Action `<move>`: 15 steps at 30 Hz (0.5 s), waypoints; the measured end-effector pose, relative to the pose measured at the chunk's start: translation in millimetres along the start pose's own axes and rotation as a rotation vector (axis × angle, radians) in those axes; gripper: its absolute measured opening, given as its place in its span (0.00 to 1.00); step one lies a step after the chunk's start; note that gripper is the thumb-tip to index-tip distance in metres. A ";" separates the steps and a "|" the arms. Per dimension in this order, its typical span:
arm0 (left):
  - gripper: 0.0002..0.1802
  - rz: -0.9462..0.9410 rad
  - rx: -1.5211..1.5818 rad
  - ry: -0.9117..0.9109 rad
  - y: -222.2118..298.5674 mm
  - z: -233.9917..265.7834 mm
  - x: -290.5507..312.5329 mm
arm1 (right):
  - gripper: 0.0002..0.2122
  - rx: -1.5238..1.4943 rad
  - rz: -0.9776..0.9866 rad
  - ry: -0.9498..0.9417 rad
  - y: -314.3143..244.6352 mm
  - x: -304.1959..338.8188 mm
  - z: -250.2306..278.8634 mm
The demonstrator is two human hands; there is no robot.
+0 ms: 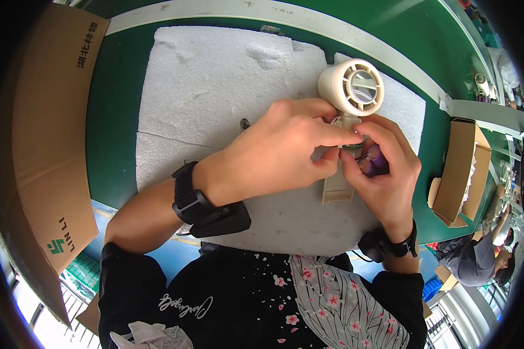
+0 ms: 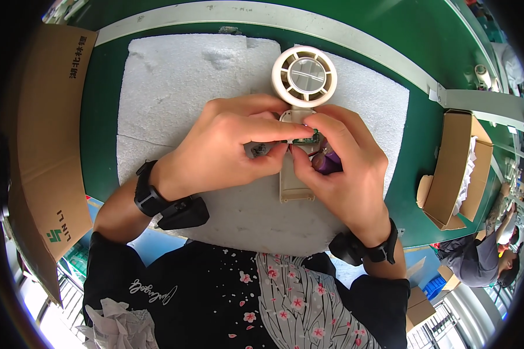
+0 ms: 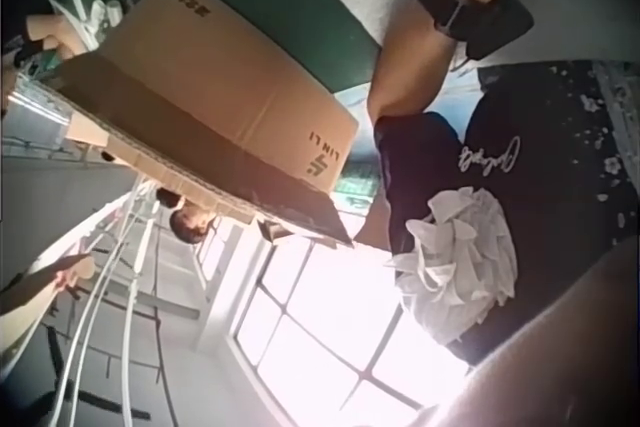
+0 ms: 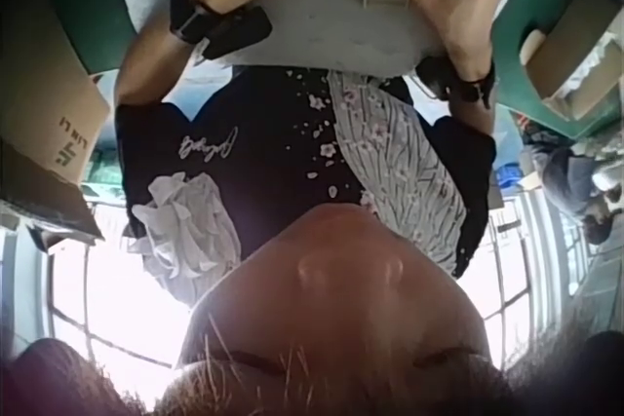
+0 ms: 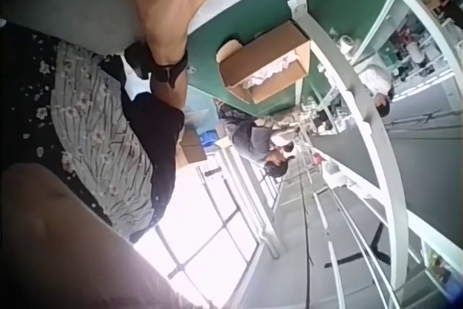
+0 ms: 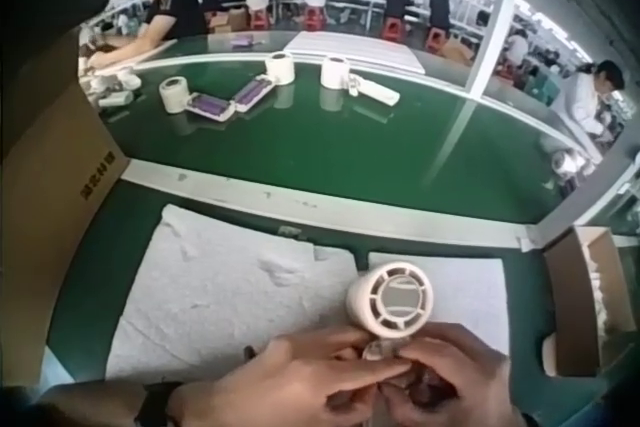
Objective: Assembling handheld mini fans by connecting batteries and circuit boards to the plastic housing.
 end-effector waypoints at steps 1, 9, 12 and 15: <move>0.22 -0.002 -0.013 -0.006 0.3 0.2 -0.9 | 0.21 0.004 0.010 -0.008 0.0 -0.4 -0.2; 0.22 -0.009 -0.023 0.021 2.0 -0.2 2.2 | 0.17 0.000 -0.014 0.022 -1.0 0.8 -2.5; 0.20 -0.005 -0.033 0.000 3.3 -2.7 2.1 | 0.17 0.010 -0.002 0.028 -2.2 3.0 -0.3; 0.19 0.014 -0.031 -0.019 5.2 -4.1 2.8 | 0.17 0.012 0.006 0.037 -1.1 4.4 0.3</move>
Point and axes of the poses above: each hand's wrist, its own x-axis away from the middle knuckle, its own z-axis out of the back of the hand, y = z × x, the point moved 5 cm from there along -x, towards the middle knuckle, and after that the axes turned 11 degrees about x, right-handed, at the moved point
